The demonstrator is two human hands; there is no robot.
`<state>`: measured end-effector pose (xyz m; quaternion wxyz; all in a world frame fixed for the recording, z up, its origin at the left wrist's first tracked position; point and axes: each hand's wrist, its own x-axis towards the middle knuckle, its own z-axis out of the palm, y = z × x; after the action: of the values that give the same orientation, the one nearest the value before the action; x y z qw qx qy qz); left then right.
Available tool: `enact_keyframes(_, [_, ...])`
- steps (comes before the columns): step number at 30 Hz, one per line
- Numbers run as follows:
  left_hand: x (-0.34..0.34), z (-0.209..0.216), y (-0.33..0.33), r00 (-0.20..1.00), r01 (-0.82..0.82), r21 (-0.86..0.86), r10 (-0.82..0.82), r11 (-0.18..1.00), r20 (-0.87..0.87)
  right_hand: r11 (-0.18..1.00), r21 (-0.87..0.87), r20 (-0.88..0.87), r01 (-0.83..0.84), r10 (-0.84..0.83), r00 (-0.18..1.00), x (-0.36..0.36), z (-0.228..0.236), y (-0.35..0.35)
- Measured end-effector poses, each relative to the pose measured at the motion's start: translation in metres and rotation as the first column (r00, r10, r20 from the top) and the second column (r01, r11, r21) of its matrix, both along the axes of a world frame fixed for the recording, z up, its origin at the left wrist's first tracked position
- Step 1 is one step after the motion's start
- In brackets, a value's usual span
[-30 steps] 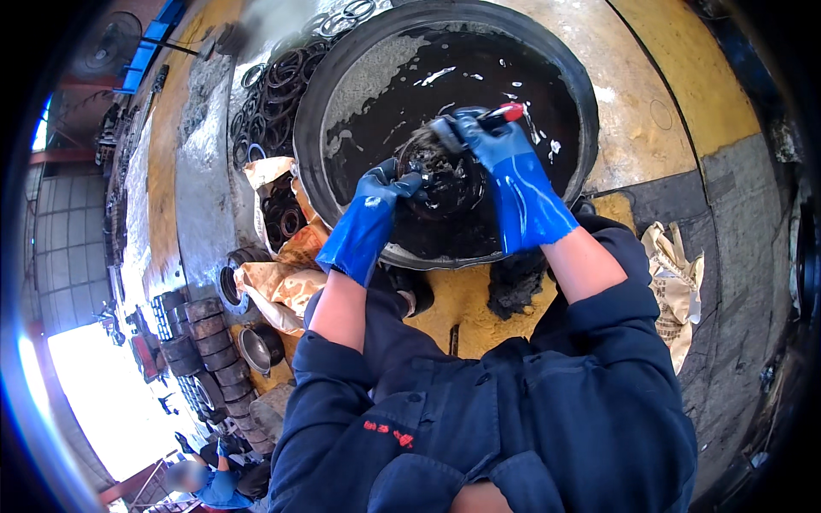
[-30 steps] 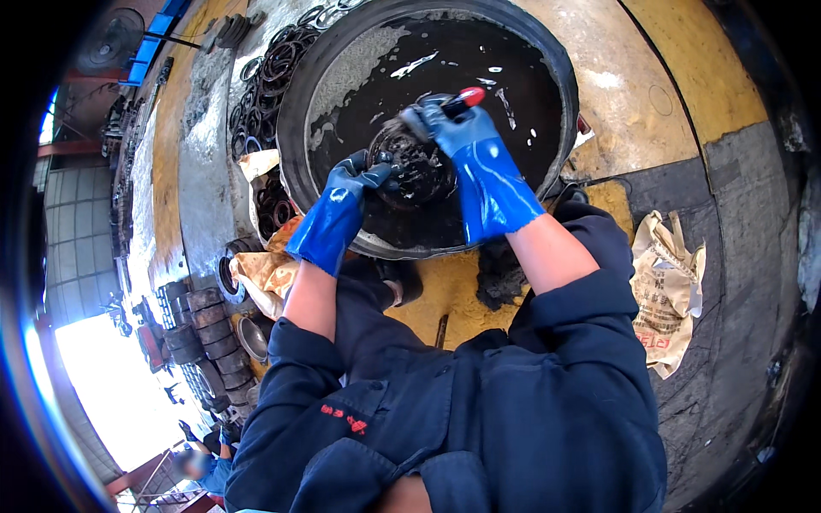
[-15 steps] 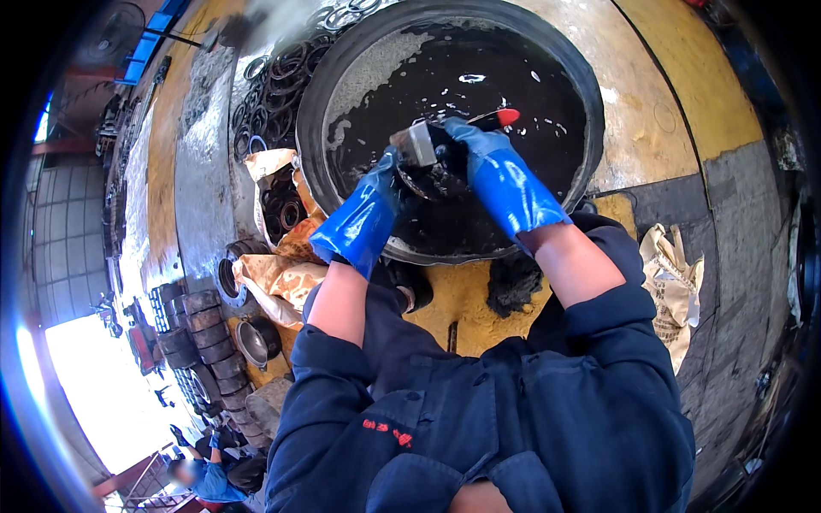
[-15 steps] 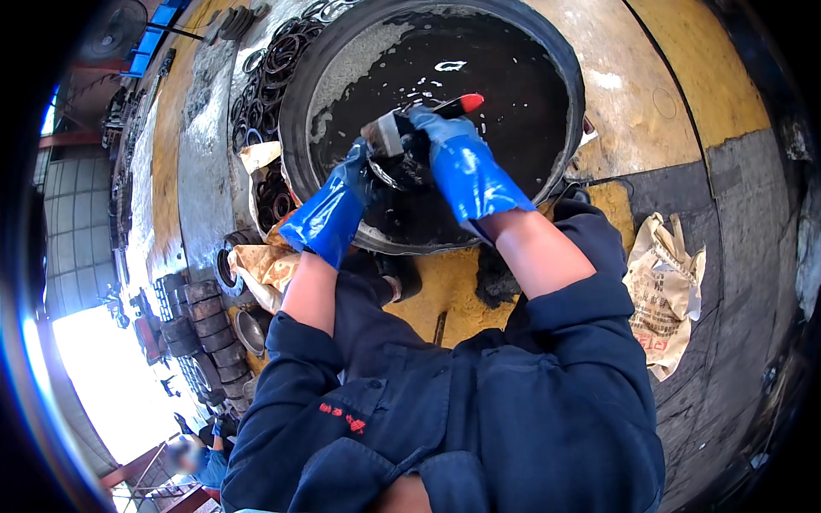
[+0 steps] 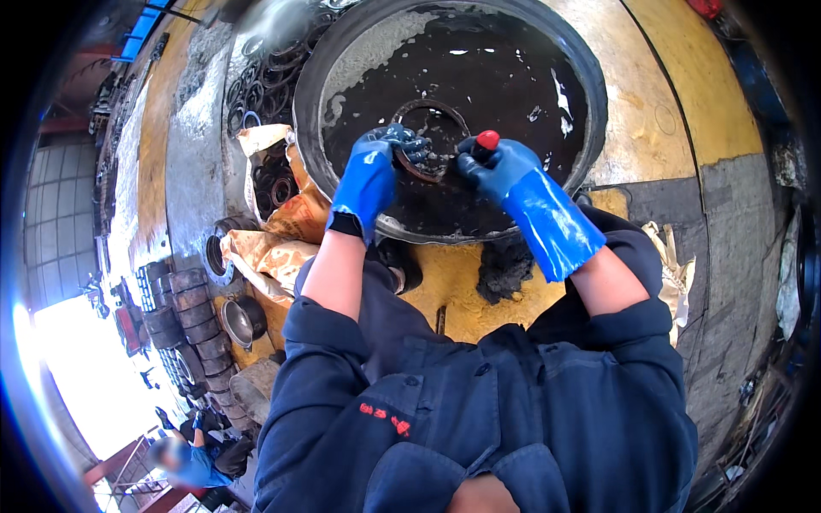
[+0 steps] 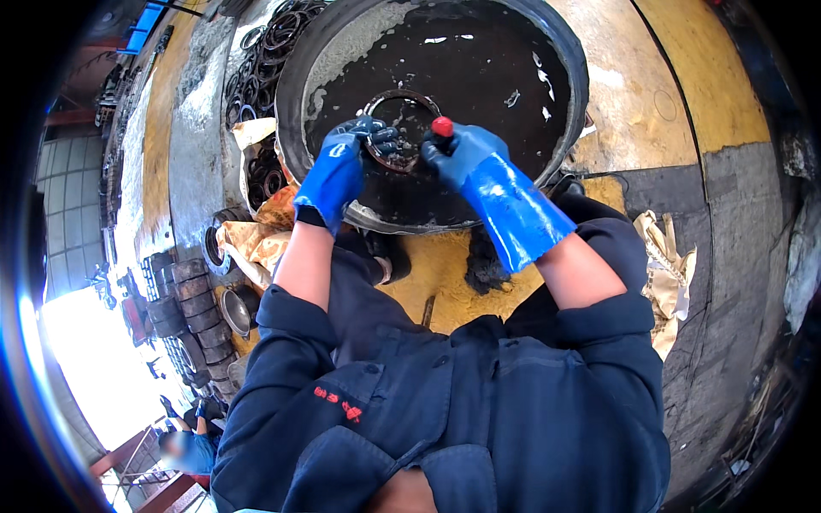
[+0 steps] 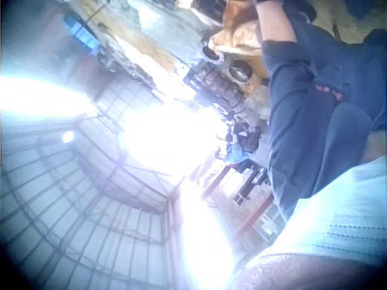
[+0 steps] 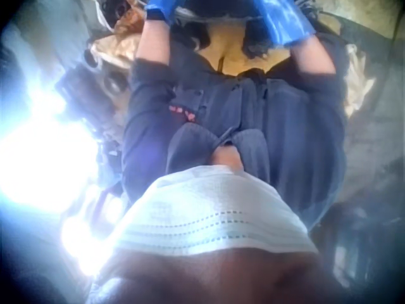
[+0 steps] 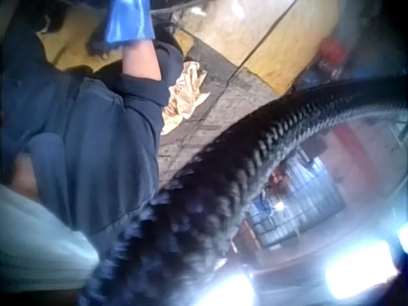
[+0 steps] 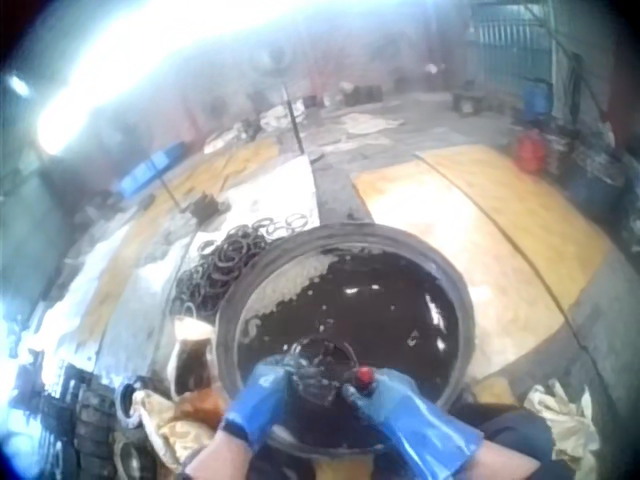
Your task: The person repeatedly picks up small metal rings from a pile, dips them into a container of black viscous liquid, and uses a brush to coat them thoroughly. After coating, the person places the rings into a large sack. The process is repeated continuously for multiple rings.
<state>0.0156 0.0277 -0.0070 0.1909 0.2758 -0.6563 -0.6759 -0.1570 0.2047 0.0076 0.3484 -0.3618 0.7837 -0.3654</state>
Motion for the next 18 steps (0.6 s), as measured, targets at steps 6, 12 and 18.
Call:
enact_keyframes(6, [0.0, 0.017, -0.001, 0.982, -0.178, 0.42, 0.188, 0.89, 0.018, 0.957, -0.201, -0.23, 0.209, -0.254, 0.939, -0.03, -0.025, -0.004])
enact_keyframes(12, [0.001, 0.01, -0.008, 0.964, -0.217, 0.352, 0.256, 0.91, -0.066, 0.871, -0.432, 0.363, 0.234, -0.07, 0.929, -0.009, -0.016, -0.014])
enact_keyframes(18, [0.003, 0.015, -0.01, 0.958, -0.249, 0.355, 0.284, 0.901, -0.049, 0.907, -0.339, 0.293, 0.251, -0.152, 0.944, -0.009, -0.031, -0.016])
